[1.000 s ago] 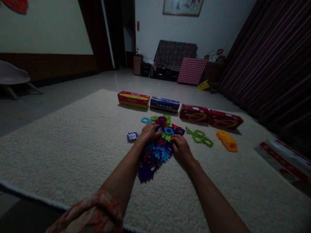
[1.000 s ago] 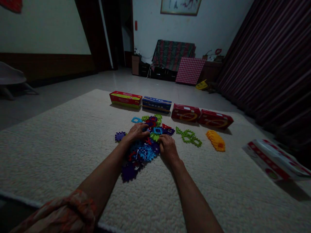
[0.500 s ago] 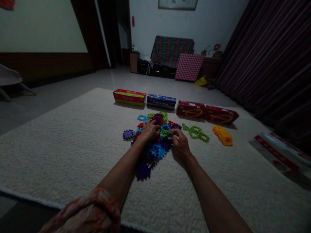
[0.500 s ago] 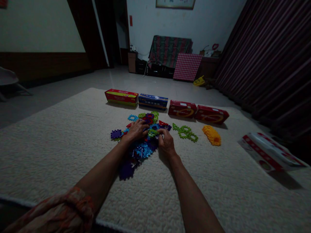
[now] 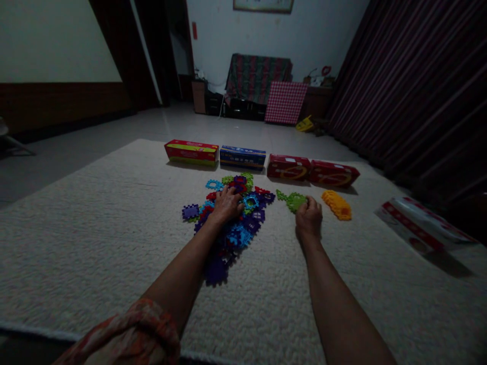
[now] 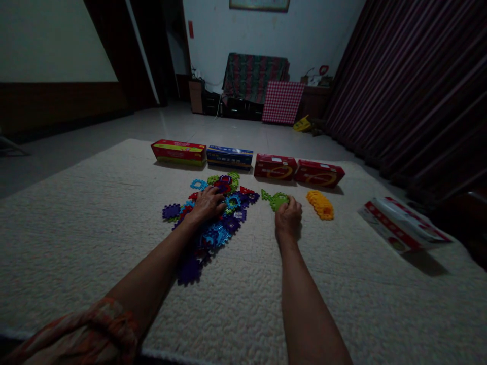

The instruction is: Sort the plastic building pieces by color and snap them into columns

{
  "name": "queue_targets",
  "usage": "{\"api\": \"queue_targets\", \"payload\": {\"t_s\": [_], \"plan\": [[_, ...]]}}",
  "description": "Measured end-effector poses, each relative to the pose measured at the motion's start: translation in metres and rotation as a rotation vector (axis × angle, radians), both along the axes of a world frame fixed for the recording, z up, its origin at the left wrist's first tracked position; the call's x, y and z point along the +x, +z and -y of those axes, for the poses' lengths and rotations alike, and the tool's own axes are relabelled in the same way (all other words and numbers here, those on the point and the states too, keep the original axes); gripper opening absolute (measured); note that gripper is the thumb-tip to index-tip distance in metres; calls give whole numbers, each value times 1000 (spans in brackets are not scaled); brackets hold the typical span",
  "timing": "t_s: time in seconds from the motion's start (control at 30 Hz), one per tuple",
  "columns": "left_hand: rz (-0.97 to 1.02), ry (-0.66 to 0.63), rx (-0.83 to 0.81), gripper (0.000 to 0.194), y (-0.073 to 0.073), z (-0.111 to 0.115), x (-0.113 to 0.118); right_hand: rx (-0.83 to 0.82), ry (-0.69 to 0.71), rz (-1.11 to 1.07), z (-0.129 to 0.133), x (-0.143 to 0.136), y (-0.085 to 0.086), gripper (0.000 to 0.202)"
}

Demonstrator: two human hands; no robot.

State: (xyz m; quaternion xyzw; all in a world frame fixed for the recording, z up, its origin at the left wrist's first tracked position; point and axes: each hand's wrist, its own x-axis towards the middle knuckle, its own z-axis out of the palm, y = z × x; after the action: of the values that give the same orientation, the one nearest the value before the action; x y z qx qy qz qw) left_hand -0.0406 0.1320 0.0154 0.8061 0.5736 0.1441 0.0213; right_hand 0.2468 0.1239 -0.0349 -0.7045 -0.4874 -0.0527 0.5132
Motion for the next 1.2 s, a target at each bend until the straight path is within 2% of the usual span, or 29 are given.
{"api": "queue_targets", "payload": {"t_s": [0.07, 0.13, 0.2, 0.3, 0.47, 0.6, 0.73, 0.87, 1.03, 1.2], "plan": [[-13, 13, -9, 31, 1, 1, 1, 46, -22, 40, 2, -2, 1, 44], [-24, 28, -17, 30, 1, 1, 2, 106, 46, 81, 4, -13, 5, 43], [-26, 44, -19, 29, 2, 2, 3, 129, 214, 137, 7, -30, 10, 39], [-14, 63, -2, 26, 2, 2, 5, 68, 521, 267, 14, -61, 16, 29], [30, 73, 41, 23, -3, 0, 4, -6, 732, 430, 22, -92, 18, 25], [91, 73, 88, 21, -6, -2, 6, -95, 768, 466, 23, -93, 15, 32], [175, 88, 145, 16, -3, -3, 9, -132, 783, 460, 23, -91, 14, 30], [304, 163, 195, 15, 1, -6, 8, -143, 776, 456, 24, -91, 14, 27], [522, 219, 161, 15, 3, -11, 7, -23, 734, 393, 23, -92, 15, 27], [636, 185, 49, 14, 17, -5, 13, 97, 686, 333, 23, -96, 19, 49]]}}
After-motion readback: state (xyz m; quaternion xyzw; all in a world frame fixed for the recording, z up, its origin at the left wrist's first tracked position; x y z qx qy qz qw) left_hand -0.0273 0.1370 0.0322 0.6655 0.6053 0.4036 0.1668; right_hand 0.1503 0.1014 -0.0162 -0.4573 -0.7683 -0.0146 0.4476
